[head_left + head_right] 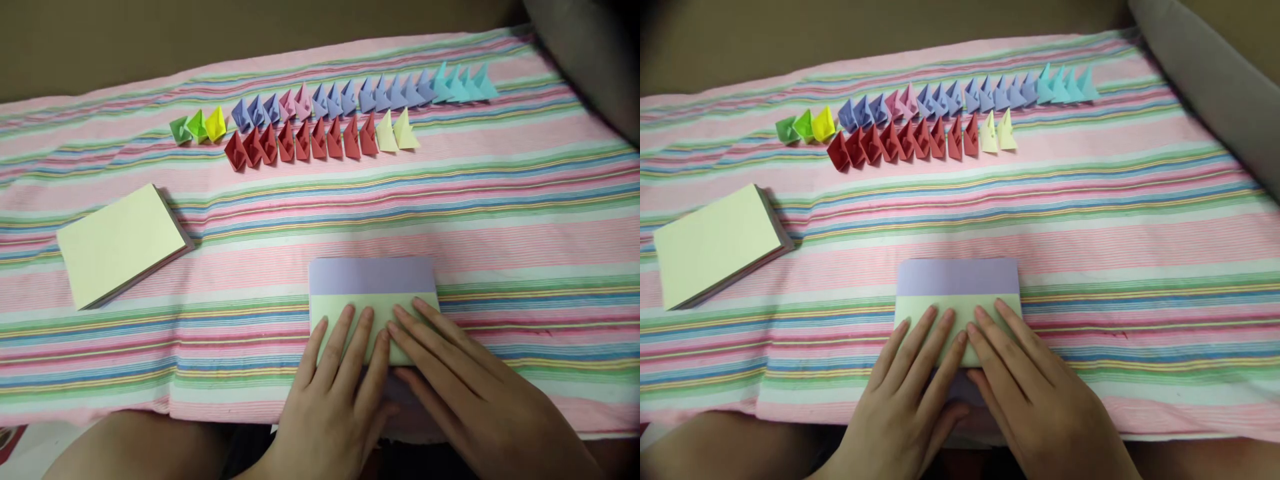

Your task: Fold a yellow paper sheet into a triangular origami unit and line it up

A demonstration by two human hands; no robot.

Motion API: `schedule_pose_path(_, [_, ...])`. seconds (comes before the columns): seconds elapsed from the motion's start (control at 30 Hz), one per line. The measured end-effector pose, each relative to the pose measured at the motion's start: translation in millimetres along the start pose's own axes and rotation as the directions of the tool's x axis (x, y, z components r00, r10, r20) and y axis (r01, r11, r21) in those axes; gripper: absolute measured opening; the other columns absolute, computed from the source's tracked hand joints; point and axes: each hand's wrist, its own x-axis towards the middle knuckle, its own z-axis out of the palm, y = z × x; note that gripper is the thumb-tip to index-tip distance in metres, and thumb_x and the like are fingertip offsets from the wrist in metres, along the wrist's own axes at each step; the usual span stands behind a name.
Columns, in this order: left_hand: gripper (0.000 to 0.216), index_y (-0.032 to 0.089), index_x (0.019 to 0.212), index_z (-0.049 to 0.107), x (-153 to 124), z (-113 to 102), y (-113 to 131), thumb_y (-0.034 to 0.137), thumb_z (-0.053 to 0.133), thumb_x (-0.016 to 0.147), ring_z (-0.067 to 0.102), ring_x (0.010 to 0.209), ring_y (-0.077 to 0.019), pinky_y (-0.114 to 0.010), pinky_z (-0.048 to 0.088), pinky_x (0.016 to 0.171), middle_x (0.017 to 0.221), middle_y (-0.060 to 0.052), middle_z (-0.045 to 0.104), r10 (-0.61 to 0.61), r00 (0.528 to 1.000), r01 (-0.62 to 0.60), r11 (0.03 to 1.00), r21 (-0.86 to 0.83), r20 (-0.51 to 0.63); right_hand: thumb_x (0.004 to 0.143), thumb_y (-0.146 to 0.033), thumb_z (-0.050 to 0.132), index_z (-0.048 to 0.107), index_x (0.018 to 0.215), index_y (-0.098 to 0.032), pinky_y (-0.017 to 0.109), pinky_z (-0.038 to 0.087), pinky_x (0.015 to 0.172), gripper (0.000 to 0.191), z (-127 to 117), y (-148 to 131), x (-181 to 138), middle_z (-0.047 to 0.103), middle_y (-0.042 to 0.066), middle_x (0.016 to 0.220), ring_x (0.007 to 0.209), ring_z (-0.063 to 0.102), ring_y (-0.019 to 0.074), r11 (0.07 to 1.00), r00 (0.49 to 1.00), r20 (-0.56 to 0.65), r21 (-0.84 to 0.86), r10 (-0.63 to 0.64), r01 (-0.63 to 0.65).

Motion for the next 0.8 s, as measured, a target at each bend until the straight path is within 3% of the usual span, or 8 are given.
schedule_pose_path(0.37, [0.054,0.014,0.141,0.04,0.7,1.0,-2.3,0.044,0.038,0.096,0.031,0.138,-0.0313,-0.046,0.029,0.109,0.148,-0.011,0.037,0.002,1.0,-0.002,1.0,0.002,0.007,0.096,-0.015,0.04,0.069,0.104,-0.011,0.042,0.056,0.089,0.03,0.5,-4.9,3.9,0.064,0.011,0.122,0.117,0.058,0.0294,0.997,0.997,-0.036,0.032,0.065,-0.064])
schedule_pose_path(0.8, [0.054,0.014,0.141,0.04,0.4,0.6,-1.3,0.044,0.036,0.096,0.031,0.138,-0.0313,-0.046,0.029,0.108,0.149,-0.011,0.037,-0.009,1.0,0.009,1.0,0.016,0.002,0.096,-0.014,0.04,0.067,0.109,-0.009,0.042,0.057,0.088,0.03,0.5,-3.3,4.7,0.063,0.012,0.123,0.117,0.058,0.0291,1.0,0.999,-0.025,0.001,0.026,-0.026])
